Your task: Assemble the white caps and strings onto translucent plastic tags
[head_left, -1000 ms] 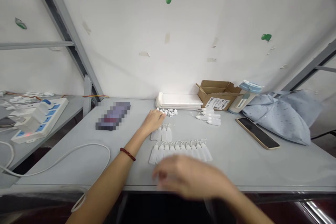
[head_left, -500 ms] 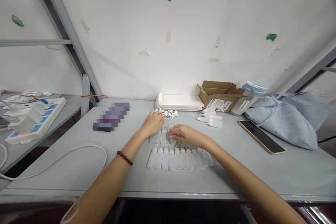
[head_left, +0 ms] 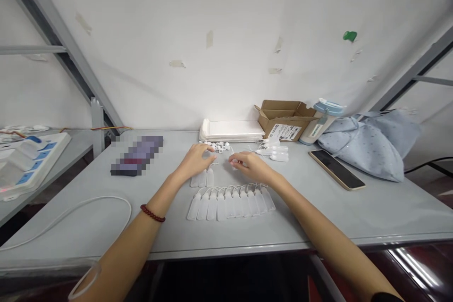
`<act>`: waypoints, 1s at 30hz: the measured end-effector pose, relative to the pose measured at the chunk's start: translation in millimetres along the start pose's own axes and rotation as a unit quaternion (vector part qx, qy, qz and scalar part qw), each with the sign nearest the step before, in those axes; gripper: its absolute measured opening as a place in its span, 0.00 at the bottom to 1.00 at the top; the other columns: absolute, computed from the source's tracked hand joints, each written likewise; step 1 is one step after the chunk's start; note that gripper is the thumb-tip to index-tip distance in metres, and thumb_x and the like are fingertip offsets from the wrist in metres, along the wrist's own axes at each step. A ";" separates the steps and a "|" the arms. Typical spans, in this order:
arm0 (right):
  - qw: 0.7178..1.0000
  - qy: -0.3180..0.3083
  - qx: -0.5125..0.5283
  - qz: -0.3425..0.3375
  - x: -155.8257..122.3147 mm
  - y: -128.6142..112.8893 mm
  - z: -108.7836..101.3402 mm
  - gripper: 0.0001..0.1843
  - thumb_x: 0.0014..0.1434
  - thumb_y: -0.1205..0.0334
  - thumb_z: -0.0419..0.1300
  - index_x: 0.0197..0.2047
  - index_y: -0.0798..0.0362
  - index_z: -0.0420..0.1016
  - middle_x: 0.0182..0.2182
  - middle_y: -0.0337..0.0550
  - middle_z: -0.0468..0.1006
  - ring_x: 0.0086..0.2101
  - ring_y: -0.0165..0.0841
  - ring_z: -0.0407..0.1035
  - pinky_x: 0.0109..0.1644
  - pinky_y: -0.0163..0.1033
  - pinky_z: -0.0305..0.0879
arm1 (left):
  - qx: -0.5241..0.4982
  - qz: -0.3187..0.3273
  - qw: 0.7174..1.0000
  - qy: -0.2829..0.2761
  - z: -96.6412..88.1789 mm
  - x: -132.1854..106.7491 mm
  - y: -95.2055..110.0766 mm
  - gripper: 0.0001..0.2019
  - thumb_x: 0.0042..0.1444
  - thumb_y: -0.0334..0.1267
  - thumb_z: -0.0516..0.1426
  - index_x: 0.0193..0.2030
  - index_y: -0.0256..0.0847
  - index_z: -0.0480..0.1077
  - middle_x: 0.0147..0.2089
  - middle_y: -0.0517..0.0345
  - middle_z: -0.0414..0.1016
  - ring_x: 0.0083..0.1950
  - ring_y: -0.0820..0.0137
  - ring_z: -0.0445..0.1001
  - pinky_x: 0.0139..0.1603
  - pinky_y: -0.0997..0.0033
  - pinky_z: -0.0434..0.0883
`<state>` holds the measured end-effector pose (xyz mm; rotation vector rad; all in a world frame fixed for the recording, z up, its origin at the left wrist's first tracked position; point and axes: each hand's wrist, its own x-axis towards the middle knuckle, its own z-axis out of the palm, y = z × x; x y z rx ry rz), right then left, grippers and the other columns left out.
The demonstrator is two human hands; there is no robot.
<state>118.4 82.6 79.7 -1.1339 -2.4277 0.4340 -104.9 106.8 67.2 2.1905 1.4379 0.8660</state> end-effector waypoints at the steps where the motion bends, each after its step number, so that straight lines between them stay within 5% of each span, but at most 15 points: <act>1: 1.000 0.019 -0.023 -0.002 0.7 0.9 0.2 0.11 0.62 0.65 0.52 0.45 0.53 0.73 0.32 0.45 0.76 0.34 0.34 0.68 0.38 0.35 0.60 | -0.022 -0.003 1.000 0.004 -2.1 -1.2 4.3 0.10 0.52 0.45 0.55 0.37 0.43 0.71 0.45 0.54 0.75 0.49 0.60 0.69 0.48 0.64 0.65; 6: 0.991 0.057 -0.115 -0.024 2.0 2.7 3.5 0.09 0.58 0.71 0.55 0.42 0.55 0.72 0.34 0.48 0.75 0.36 0.36 0.67 0.38 0.36 0.58 | -0.143 -0.009 0.989 -0.029 -1.6 -6.6 23.8 0.06 0.50 0.41 0.56 0.29 0.41 0.66 0.33 0.60 0.72 0.36 0.68 0.71 0.35 0.71 0.66; 12: 0.996 0.061 -0.067 -0.026 0.9 2.1 6.4 0.12 0.55 0.76 0.51 0.39 0.54 0.70 0.34 0.45 0.74 0.31 0.31 0.65 0.35 0.34 0.56 | -0.192 -0.023 0.979 -0.057 3.0 -10.2 34.5 0.08 0.50 0.41 0.57 0.33 0.40 0.65 0.29 0.61 0.73 0.31 0.70 0.70 0.33 0.71 0.65; 20: 0.994 0.080 0.041 -0.055 1.7 -1.8 6.8 0.09 0.52 0.76 0.49 0.31 0.53 0.63 0.29 0.40 0.69 0.28 0.29 0.62 0.34 0.33 0.56 | -0.239 -0.038 0.970 -0.017 -2.2 -8.4 38.3 0.17 0.49 0.47 0.59 0.41 0.38 0.73 0.41 0.51 0.77 0.40 0.64 0.74 0.39 0.68 0.69; 30: 0.994 0.065 0.067 -0.053 -0.4 -9.3 7.8 0.07 0.52 0.74 0.50 0.31 0.52 0.58 0.27 0.38 0.68 0.26 0.28 0.59 0.32 0.33 0.54 | -0.222 -0.003 0.975 -0.028 4.9 -8.8 34.9 0.15 0.53 0.45 0.56 0.42 0.38 0.74 0.35 0.54 0.78 0.38 0.65 0.75 0.41 0.67 0.70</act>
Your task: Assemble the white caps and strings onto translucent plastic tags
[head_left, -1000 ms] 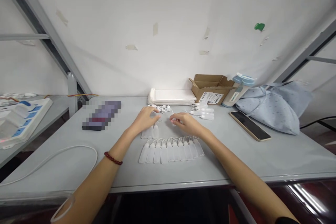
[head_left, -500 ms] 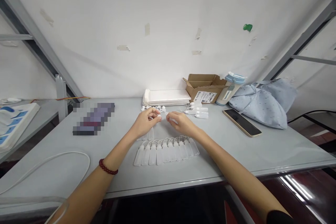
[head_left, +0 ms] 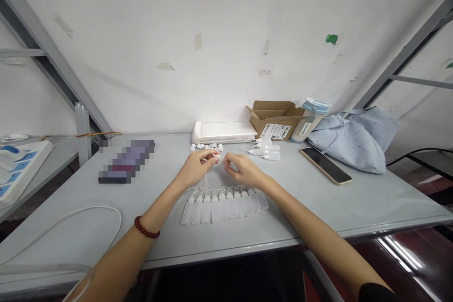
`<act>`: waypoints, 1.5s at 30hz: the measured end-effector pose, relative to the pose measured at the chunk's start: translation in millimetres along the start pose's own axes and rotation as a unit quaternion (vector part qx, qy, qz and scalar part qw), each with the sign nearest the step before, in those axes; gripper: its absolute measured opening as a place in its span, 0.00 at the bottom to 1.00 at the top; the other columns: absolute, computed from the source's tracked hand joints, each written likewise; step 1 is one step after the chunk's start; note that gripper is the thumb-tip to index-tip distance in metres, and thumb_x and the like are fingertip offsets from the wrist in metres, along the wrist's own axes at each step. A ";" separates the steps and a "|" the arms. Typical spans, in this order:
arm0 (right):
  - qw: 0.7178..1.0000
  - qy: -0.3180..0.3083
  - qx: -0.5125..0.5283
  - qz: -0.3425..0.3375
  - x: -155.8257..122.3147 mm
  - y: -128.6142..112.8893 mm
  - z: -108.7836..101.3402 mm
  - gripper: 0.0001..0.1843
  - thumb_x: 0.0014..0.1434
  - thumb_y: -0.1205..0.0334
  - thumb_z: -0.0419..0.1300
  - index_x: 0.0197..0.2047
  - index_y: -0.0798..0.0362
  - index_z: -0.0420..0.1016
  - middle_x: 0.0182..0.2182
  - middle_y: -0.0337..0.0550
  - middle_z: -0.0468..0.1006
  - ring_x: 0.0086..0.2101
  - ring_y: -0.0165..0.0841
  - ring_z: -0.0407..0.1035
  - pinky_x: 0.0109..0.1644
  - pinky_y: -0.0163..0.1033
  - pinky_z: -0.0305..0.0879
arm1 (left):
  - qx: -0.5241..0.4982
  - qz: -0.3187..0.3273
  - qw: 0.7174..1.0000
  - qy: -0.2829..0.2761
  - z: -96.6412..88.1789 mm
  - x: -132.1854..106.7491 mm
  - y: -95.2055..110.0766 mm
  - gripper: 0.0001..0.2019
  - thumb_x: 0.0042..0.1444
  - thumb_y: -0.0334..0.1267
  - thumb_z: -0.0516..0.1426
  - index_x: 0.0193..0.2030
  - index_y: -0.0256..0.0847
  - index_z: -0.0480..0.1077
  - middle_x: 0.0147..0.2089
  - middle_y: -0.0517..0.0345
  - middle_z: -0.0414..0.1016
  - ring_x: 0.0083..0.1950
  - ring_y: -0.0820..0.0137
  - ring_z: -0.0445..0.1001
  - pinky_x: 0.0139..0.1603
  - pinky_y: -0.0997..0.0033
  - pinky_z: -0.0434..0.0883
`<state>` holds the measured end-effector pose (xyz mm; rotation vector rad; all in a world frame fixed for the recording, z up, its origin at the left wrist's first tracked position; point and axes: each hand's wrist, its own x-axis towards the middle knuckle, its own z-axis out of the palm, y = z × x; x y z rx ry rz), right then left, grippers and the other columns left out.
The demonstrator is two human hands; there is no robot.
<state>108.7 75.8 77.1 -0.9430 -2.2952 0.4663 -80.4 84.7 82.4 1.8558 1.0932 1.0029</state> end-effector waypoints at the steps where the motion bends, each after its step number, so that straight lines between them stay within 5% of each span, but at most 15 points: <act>1: 1.000 -0.001 0.002 0.000 0.0 -0.2 0.1 0.07 0.52 0.74 0.50 0.31 0.52 0.58 0.27 0.38 0.68 0.26 0.28 0.60 0.32 0.33 0.54 | 0.000 0.000 1.000 -0.004 0.3 0.3 -0.3 0.15 0.53 0.45 0.56 0.41 0.37 0.74 0.36 0.53 0.78 0.38 0.65 0.75 0.41 0.67 0.70; 12: 0.994 0.050 0.092 0.043 3.7 -1.5 -2.1 0.04 0.57 0.65 0.53 0.32 0.51 0.59 0.27 0.38 0.68 0.28 0.30 0.60 0.33 0.34 0.55 | -0.031 -0.008 0.999 -0.019 -1.0 -0.8 3.7 0.14 0.52 0.48 0.56 0.36 0.38 0.74 0.33 0.54 0.77 0.36 0.65 0.75 0.40 0.67 0.70; 24: 0.970 0.044 0.216 0.099 2.5 -3.8 -3.6 0.08 0.59 0.58 0.56 0.34 0.52 0.60 0.30 0.39 0.75 0.26 0.28 0.61 0.30 0.33 0.53 | -0.076 -0.014 0.997 -0.008 -1.7 -2.8 12.2 0.14 0.50 0.48 0.60 0.33 0.38 0.75 0.42 0.52 0.78 0.42 0.64 0.74 0.41 0.68 0.70; 33: 0.966 0.057 0.232 0.100 2.0 -11.7 -7.6 0.09 0.59 0.56 0.55 0.34 0.51 0.59 0.29 0.39 0.74 0.26 0.28 0.60 0.29 0.34 0.52 | -0.075 -0.055 0.996 -0.017 -1.5 -3.7 11.5 0.19 0.53 0.53 0.56 0.25 0.38 0.74 0.27 0.55 0.75 0.30 0.70 0.71 0.36 0.70 0.69; 45: 0.957 0.053 0.262 0.110 0.9 -7.2 -5.3 0.12 0.59 0.53 0.55 0.35 0.51 0.58 0.27 0.37 0.74 0.22 0.25 0.53 0.27 0.32 0.49 | -0.061 -0.016 0.997 -0.053 -5.4 -4.4 14.3 0.15 0.52 0.47 0.58 0.41 0.40 0.77 0.37 0.55 0.77 0.36 0.68 0.71 0.35 0.70 0.68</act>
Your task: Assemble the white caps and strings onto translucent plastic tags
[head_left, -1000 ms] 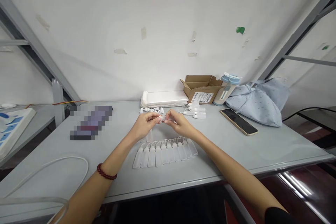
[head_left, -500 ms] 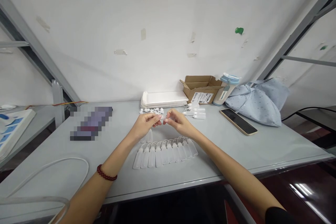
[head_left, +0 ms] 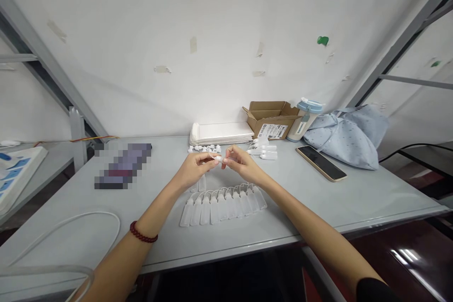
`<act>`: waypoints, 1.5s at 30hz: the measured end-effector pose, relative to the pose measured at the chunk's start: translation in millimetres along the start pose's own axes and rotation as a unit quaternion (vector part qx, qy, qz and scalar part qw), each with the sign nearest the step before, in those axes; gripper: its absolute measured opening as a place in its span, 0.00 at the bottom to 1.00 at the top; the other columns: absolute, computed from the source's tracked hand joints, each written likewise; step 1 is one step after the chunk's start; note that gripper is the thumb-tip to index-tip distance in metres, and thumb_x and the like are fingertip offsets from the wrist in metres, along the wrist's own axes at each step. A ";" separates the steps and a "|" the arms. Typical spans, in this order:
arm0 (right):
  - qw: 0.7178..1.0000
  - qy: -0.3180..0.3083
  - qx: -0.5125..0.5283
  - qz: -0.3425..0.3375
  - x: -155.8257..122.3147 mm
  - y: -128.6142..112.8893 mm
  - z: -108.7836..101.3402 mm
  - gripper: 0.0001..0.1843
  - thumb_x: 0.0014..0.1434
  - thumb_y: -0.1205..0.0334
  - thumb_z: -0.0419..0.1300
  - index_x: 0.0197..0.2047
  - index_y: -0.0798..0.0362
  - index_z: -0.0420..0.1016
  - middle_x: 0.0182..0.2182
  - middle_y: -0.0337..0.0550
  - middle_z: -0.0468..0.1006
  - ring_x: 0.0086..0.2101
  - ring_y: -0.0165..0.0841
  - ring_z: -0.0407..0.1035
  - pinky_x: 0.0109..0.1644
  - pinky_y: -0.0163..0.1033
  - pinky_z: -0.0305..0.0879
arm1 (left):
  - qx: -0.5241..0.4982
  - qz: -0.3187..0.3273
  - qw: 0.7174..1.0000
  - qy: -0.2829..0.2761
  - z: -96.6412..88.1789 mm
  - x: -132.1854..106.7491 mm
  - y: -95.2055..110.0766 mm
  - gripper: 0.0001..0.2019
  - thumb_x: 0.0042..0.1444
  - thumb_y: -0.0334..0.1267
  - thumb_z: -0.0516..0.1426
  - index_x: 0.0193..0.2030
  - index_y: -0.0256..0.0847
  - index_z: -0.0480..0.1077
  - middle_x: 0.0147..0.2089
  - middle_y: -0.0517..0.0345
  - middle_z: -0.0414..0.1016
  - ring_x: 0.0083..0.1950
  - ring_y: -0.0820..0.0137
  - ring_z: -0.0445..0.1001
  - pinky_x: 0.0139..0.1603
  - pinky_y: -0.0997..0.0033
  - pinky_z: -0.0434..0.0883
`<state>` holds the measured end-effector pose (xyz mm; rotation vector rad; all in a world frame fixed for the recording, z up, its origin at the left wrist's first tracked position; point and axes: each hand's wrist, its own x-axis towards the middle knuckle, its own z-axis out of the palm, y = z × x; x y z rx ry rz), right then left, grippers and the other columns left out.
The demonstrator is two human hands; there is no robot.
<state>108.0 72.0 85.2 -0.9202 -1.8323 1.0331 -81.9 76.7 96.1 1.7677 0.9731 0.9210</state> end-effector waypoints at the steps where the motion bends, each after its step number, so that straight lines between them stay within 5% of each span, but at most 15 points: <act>1: 1.000 0.000 0.002 0.002 0.0 -0.5 0.3 0.12 0.59 0.53 0.55 0.35 0.51 0.58 0.27 0.37 0.74 0.22 0.25 0.53 0.27 0.32 0.49 | 0.001 0.001 1.000 -0.003 0.2 -0.1 0.2 0.15 0.52 0.48 0.57 0.40 0.40 0.77 0.37 0.55 0.77 0.35 0.68 0.71 0.35 0.70 0.68; 8: 0.999 -0.006 0.034 0.002 -0.5 -4.4 2.4 0.13 0.59 0.51 0.56 0.34 0.51 0.58 0.26 0.37 0.73 0.22 0.25 0.56 0.26 0.32 0.49 | 0.028 -0.006 0.999 0.026 4.0 -0.1 2.5 0.19 0.53 0.54 0.55 0.26 0.39 0.74 0.27 0.57 0.74 0.28 0.71 0.68 0.31 0.72 0.68; 29: 0.985 -0.053 0.147 0.078 0.0 -8.5 4.2 0.14 0.59 0.49 0.54 0.34 0.50 0.56 0.19 0.30 0.70 0.15 0.22 0.49 0.20 0.30 0.43 | 0.033 0.028 0.999 -0.023 5.0 -2.0 1.9 0.15 0.55 0.49 0.54 0.31 0.39 0.73 0.29 0.57 0.75 0.30 0.71 0.69 0.34 0.71 0.69; 39: 0.999 0.007 0.033 0.041 1.2 -2.6 -0.8 0.18 0.51 0.54 0.64 0.39 0.51 0.62 0.23 0.32 0.68 0.21 0.25 0.60 0.25 0.31 0.57 | -0.053 -0.036 0.997 0.040 5.7 -0.6 4.8 0.16 0.49 0.50 0.59 0.24 0.38 0.71 0.24 0.60 0.69 0.26 0.74 0.66 0.31 0.73 0.66; 45: 0.999 0.019 0.023 0.033 2.0 -2.2 -0.9 0.13 0.54 0.56 0.60 0.40 0.54 0.67 0.27 0.39 0.73 0.23 0.27 0.65 0.27 0.33 0.61 | -0.061 -0.048 0.995 0.055 4.2 -0.8 5.8 0.14 0.45 0.49 0.62 0.27 0.38 0.74 0.25 0.60 0.71 0.25 0.75 0.65 0.31 0.73 0.66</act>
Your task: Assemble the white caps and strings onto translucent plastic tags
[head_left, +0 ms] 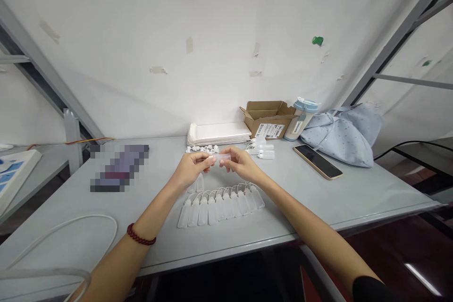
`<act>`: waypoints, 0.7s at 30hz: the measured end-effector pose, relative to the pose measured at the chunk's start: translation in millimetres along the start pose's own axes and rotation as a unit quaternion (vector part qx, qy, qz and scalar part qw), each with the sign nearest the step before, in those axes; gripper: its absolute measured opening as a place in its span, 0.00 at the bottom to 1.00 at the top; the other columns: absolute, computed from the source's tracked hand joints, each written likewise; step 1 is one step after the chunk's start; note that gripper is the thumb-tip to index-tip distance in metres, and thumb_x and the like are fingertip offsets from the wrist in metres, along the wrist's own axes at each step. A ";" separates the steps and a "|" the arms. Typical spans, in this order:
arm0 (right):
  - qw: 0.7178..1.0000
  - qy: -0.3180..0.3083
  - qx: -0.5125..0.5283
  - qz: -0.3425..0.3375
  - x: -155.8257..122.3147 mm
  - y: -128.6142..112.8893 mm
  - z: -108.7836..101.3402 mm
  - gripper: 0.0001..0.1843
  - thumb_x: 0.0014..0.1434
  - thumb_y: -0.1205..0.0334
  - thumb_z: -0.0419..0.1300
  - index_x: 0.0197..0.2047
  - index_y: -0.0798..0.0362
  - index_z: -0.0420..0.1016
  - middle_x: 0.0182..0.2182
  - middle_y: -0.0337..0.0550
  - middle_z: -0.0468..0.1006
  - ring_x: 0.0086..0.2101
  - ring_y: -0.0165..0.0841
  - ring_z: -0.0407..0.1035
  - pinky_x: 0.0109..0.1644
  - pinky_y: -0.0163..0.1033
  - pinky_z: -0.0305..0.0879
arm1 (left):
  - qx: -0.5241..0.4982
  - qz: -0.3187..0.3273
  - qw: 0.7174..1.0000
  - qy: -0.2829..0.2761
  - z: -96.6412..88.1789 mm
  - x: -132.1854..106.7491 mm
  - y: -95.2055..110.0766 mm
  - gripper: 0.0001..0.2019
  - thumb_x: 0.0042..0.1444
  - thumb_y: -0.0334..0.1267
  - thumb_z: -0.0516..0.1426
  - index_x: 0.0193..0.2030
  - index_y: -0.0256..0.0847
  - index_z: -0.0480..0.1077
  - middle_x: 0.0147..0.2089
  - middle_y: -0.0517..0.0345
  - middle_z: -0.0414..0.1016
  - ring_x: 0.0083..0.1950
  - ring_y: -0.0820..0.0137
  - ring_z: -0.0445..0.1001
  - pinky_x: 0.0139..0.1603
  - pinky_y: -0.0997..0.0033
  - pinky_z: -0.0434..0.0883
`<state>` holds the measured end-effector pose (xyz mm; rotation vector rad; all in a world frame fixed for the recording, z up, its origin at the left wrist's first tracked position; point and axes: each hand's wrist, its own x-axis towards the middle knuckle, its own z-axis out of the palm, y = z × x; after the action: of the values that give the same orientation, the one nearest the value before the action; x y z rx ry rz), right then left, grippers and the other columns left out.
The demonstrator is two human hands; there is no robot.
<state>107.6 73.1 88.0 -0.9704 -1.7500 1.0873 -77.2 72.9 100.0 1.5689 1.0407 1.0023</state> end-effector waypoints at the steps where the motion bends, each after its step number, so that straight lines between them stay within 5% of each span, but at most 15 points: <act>1: 1.000 -0.002 -0.001 -0.002 -0.2 0.2 -0.2 0.12 0.55 0.55 0.59 0.39 0.55 0.67 0.26 0.39 0.74 0.23 0.26 0.65 0.27 0.33 0.61 | 0.002 0.004 1.000 0.000 0.1 -0.4 0.7 0.14 0.45 0.48 0.63 0.29 0.38 0.75 0.25 0.60 0.72 0.26 0.75 0.65 0.31 0.72 0.67; 7: 1.000 -0.002 -0.008 -0.011 -0.6 0.5 -1.7 0.14 0.58 0.52 0.56 0.38 0.56 0.69 0.24 0.39 0.74 0.21 0.25 0.65 0.26 0.32 0.59 | -0.015 0.003 1.000 0.005 1.0 -0.9 1.6 0.16 0.40 0.46 0.66 0.32 0.37 0.77 0.32 0.56 0.76 0.28 0.74 0.65 0.32 0.72 0.68; 16: 0.999 0.034 0.001 -0.028 0.8 2.2 -0.8 0.14 0.55 0.54 0.59 0.40 0.56 0.68 0.26 0.40 0.74 0.22 0.25 0.65 0.25 0.32 0.60 | -0.051 -0.069 0.996 -0.036 2.6 1.1 -5.2 0.23 0.50 0.57 0.57 0.29 0.34 0.73 0.29 0.54 0.72 0.26 0.73 0.68 0.30 0.70 0.68; 21: 0.999 0.027 -0.001 -0.027 0.0 2.6 -1.2 0.15 0.55 0.53 0.58 0.40 0.56 0.69 0.25 0.39 0.74 0.21 0.26 0.65 0.25 0.32 0.60 | -0.028 -0.044 0.997 -0.054 0.6 -0.9 -3.4 0.20 0.50 0.54 0.58 0.26 0.35 0.72 0.27 0.58 0.69 0.26 0.74 0.67 0.29 0.72 0.66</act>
<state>109.2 74.2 86.0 -0.9401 -1.7234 1.0156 -77.4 72.5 96.4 1.5013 0.9896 0.8704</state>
